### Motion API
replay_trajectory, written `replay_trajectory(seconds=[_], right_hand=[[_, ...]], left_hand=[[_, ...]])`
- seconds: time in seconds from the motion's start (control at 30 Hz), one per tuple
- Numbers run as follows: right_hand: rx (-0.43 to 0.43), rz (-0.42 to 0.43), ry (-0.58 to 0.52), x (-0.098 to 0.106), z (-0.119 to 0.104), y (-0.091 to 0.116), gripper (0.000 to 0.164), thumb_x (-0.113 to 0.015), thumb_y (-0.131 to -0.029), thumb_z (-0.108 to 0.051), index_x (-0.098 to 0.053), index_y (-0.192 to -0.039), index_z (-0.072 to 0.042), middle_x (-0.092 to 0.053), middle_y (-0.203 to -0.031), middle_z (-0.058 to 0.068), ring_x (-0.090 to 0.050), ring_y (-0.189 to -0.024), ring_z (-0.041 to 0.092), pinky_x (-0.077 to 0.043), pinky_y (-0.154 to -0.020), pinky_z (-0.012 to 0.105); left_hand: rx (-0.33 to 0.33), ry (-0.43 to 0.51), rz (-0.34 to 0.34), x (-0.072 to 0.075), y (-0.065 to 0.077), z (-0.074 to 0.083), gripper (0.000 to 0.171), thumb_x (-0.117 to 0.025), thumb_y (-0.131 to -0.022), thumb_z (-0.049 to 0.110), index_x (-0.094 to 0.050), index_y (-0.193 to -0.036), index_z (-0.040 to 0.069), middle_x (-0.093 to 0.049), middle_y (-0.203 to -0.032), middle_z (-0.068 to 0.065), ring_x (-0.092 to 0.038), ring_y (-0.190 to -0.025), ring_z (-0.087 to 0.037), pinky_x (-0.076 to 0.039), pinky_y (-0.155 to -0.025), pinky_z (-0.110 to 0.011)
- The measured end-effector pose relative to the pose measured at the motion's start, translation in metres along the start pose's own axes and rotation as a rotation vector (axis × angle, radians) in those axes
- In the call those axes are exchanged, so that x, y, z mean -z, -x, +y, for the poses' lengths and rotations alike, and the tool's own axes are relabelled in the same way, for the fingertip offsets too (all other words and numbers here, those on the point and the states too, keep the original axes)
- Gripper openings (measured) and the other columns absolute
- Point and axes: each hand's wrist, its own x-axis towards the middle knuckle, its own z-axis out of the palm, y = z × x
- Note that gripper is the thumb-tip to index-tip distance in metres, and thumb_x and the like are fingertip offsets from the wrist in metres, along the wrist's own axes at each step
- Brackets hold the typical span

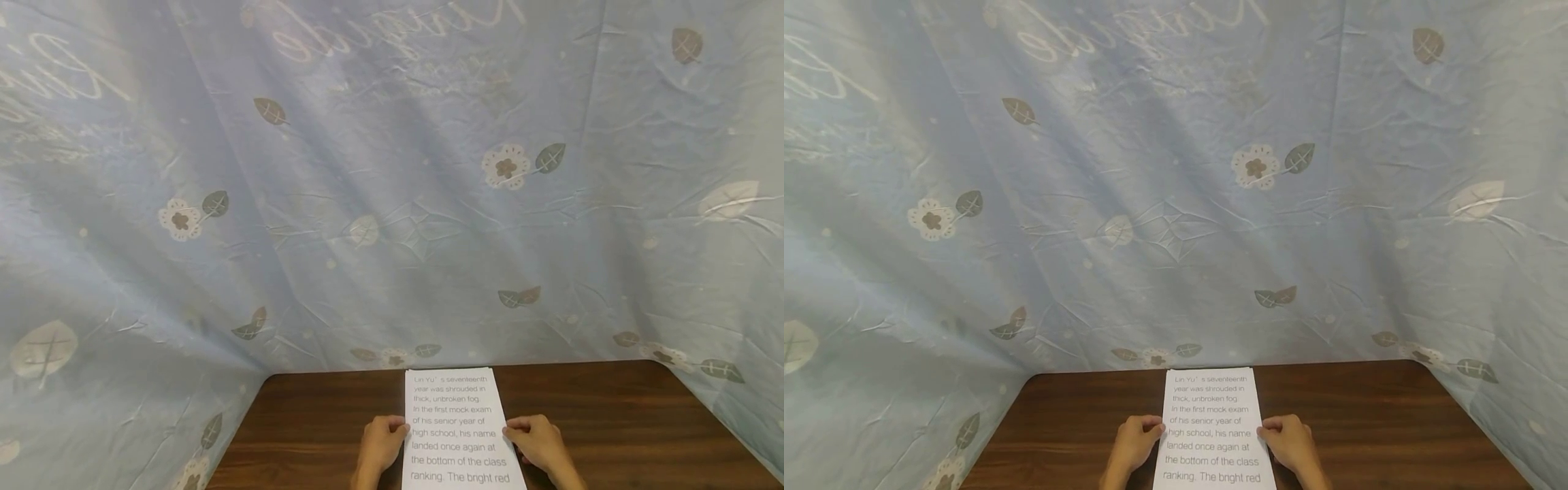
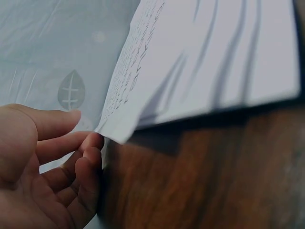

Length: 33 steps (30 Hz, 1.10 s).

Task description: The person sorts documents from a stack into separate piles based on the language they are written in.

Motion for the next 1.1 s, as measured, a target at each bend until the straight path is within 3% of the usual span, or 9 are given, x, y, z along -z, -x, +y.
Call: replay_trajectory(seconds=[0.27, 0.5, 0.7, 0.9, 1.1], right_hand=[[0.03, 0.014, 0.009, 0.0, 0.0, 0.004, 0.029, -0.082, -0.088, -0.01, -0.079, -0.115, 0.001, -0.074, -0.089, 0.001, -0.066, -0.075, 0.017, -0.059, -0.06, 0.033], [0.013, 0.029, -0.089, -0.003, 0.0, 0.003, 0.025, -0.078, -0.088, -0.002, -0.078, -0.113, -0.001, -0.075, -0.091, 0.002, -0.069, -0.081, 0.016, -0.064, -0.064, 0.036], [0.017, 0.018, -0.126, -0.003, -0.002, 0.003, 0.026, -0.073, -0.09, -0.001, -0.075, -0.116, 0.002, -0.078, -0.096, 0.007, -0.071, -0.083, 0.019, -0.065, -0.066, 0.038], [0.016, 0.006, -0.113, 0.001, -0.005, 0.003, 0.039, -0.077, -0.089, -0.003, -0.069, -0.126, 0.006, -0.08, -0.105, 0.013, -0.074, -0.084, 0.02, -0.063, -0.067, 0.037], [0.036, 0.003, -0.123, 0.004, -0.009, 0.001, 0.045, -0.078, -0.089, 0.001, -0.064, -0.131, 0.009, -0.079, -0.104, 0.015, -0.074, -0.082, 0.021, -0.063, -0.066, 0.037]], left_hand=[[0.044, 0.014, 0.0, -0.004, 0.005, -0.001, 0.02, -0.079, -0.09, 0.011, -0.083, -0.108, 0.004, -0.076, -0.089, 0.001, -0.065, -0.085, -0.016, -0.053, -0.075, -0.037], [0.03, 0.056, 0.029, -0.006, 0.007, 0.002, 0.023, -0.082, -0.085, 0.007, -0.082, -0.108, 0.006, -0.07, -0.087, 0.006, -0.06, -0.084, -0.01, -0.048, -0.074, -0.028], [0.017, 0.117, 0.049, -0.009, 0.008, 0.006, 0.026, -0.082, -0.081, 0.005, -0.082, -0.107, 0.004, -0.073, -0.084, 0.003, -0.062, -0.08, -0.008, -0.049, -0.073, -0.025], [0.013, 0.117, 0.052, -0.011, 0.006, 0.009, 0.027, -0.081, -0.08, 0.001, -0.081, -0.107, 0.005, -0.072, -0.084, 0.004, -0.06, -0.077, -0.006, -0.048, -0.069, -0.024], [0.029, 0.221, 0.03, -0.009, 0.003, 0.013, 0.029, -0.076, -0.083, -0.007, -0.078, -0.112, -0.003, -0.071, -0.082, -0.003, -0.059, -0.063, -0.009, -0.051, -0.053, -0.021]])
